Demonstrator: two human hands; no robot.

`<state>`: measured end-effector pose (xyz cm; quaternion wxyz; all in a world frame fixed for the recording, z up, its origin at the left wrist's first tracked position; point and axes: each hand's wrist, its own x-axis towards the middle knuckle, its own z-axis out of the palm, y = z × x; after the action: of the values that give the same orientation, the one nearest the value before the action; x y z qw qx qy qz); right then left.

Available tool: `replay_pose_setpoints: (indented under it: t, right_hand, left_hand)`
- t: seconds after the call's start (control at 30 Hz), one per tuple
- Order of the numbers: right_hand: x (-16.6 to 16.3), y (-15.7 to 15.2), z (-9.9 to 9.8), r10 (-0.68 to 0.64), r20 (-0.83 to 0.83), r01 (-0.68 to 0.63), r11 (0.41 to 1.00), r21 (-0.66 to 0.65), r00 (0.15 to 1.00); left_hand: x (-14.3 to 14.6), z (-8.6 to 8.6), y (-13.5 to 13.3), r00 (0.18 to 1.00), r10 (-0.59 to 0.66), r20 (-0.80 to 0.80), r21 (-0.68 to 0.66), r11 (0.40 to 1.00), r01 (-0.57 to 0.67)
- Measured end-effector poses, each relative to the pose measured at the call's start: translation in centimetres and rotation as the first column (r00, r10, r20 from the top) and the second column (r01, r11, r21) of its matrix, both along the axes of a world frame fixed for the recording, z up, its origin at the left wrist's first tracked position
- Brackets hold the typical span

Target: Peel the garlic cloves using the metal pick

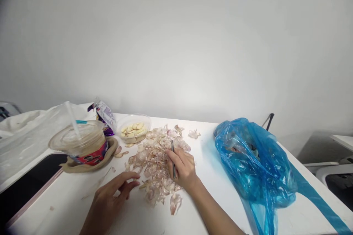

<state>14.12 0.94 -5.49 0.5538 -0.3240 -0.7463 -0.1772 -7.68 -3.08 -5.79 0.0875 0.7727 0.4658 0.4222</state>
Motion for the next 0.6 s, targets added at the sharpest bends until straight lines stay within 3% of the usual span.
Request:
replay_pose_setpoints:
  t: [0.43,0.6]
  right_hand:
    - [0.58,0.29,0.15,-0.038,0.043,0.04,0.998,-0.047,0.998]
    - [0.73,0.44,-0.45,-0.056,0.078,0.063,0.994,-0.092,0.995]
  left_hand:
    - [0.0,-0.7,-0.13,1.0,0.001,-0.028,-0.027,1.0,-0.002]
    - [0.03,-0.42,-0.62,0.997,-0.057,-0.052,-0.047,0.997,0.054]
